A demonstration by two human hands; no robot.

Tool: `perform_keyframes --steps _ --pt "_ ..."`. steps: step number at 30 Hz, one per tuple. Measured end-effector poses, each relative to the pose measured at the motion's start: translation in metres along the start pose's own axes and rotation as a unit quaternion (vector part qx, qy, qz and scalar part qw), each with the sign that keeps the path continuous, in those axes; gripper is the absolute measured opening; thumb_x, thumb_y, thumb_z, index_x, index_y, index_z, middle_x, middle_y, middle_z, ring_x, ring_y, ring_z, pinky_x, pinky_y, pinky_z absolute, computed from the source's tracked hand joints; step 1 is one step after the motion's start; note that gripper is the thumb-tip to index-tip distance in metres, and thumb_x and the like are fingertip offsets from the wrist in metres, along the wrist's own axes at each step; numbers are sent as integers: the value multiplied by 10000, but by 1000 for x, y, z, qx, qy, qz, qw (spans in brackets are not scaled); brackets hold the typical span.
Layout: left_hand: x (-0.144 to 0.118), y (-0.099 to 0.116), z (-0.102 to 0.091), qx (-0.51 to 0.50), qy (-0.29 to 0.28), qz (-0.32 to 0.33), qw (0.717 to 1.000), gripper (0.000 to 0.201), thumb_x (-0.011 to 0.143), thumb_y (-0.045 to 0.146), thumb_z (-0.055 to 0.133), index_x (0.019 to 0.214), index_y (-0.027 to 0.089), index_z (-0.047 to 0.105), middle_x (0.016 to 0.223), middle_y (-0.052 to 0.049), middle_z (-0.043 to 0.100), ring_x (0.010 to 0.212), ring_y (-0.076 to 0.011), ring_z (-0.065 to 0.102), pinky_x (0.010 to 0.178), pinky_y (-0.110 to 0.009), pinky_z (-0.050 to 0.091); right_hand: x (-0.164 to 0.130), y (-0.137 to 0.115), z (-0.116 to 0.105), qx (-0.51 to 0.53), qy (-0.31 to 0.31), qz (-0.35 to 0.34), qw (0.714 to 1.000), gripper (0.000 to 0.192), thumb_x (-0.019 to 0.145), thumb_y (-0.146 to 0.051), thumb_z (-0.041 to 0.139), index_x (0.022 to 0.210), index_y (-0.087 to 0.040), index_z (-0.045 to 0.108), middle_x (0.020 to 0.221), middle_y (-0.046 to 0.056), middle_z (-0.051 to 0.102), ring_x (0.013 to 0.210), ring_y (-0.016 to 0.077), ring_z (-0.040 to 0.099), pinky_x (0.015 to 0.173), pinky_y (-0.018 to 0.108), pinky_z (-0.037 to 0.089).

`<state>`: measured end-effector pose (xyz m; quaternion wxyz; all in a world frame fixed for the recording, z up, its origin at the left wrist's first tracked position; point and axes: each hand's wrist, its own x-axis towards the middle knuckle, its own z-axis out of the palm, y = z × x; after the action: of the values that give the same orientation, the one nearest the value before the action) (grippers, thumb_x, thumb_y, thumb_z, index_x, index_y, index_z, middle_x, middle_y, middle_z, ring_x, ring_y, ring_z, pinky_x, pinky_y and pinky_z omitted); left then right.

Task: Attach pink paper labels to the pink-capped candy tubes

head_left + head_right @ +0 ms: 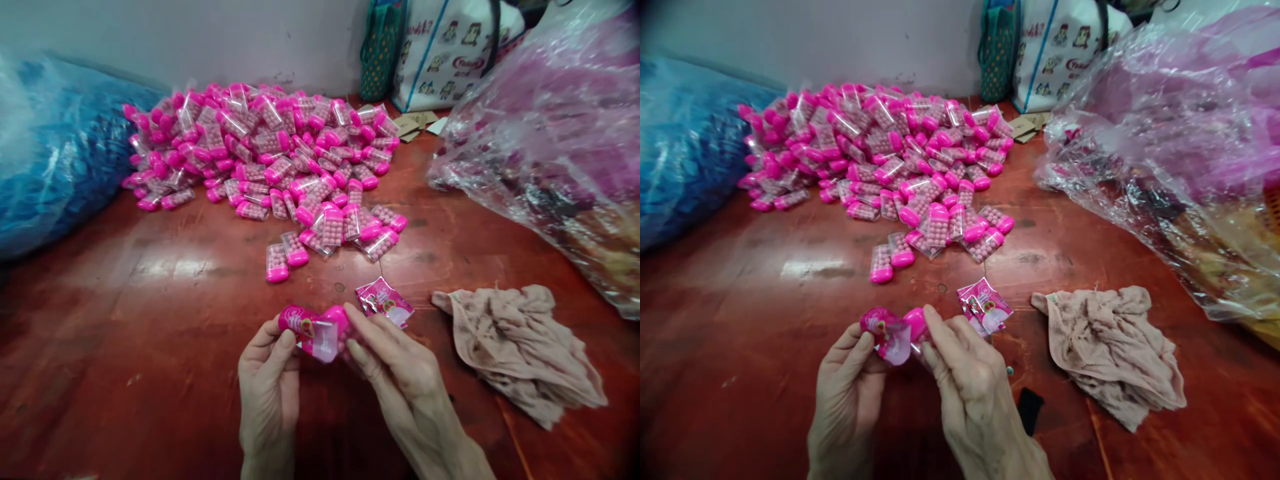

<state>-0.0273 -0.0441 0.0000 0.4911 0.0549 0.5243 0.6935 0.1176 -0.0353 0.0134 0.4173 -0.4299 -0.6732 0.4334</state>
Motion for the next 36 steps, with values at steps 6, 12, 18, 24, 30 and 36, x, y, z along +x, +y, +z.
perform_keyframes --steps 6,12,18,24,30,36 --pt "9 -3 -2 -36 68 10 997 253 430 111 810 641 132 670 623 -22 700 561 -108 635 578 -190 534 -3 -5 -16 -38 89 57 994 436 838 -134 528 1240 -300 494 1127 5 614 964 164 603 796 258 511" --pt "8 -6 -1 -24 55 3 998 262 433 130 813 652 122 669 635 -34 703 565 -115 637 587 -206 539 1 -7 -11 -37 80 29 996 418 847 -118 506 1238 -265 497 1154 23 602 1026 164 574 777 226 514" --pt "7 -7 -2 -28 38 -6 999 259 447 136 810 662 126 666 648 -38 707 571 -121 640 583 -215 542 -1 -4 -4 -38 53 14 998 385 860 -124 482 1237 -202 498 1051 55 625 919 149 595 751 228 511" --pt "7 -9 -3 -31 23 -3 999 231 477 131 796 671 133 670 655 -30 708 578 -119 642 592 -209 540 1 -3 -6 -69 35 -6 997 369 842 -99 503 1205 -160 530 954 59 638 918 149 586 756 213 494" --pt "6 -10 -3 -23 0 -8 1000 191 515 132 779 675 130 676 658 -30 709 586 -121 645 594 -205 538 1 0 -5 -87 37 -21 995 374 840 -76 495 1203 -160 530 982 68 629 945 147 584 767 208 493" --pt "6 -11 -3 -24 -5 -12 1000 175 538 119 762 684 132 667 680 -33 710 616 -126 651 608 -213 537 1 1 -7 -84 27 13 996 349 847 -127 499 1191 -165 545 1009 77 632 945 163 594 750 229 512"
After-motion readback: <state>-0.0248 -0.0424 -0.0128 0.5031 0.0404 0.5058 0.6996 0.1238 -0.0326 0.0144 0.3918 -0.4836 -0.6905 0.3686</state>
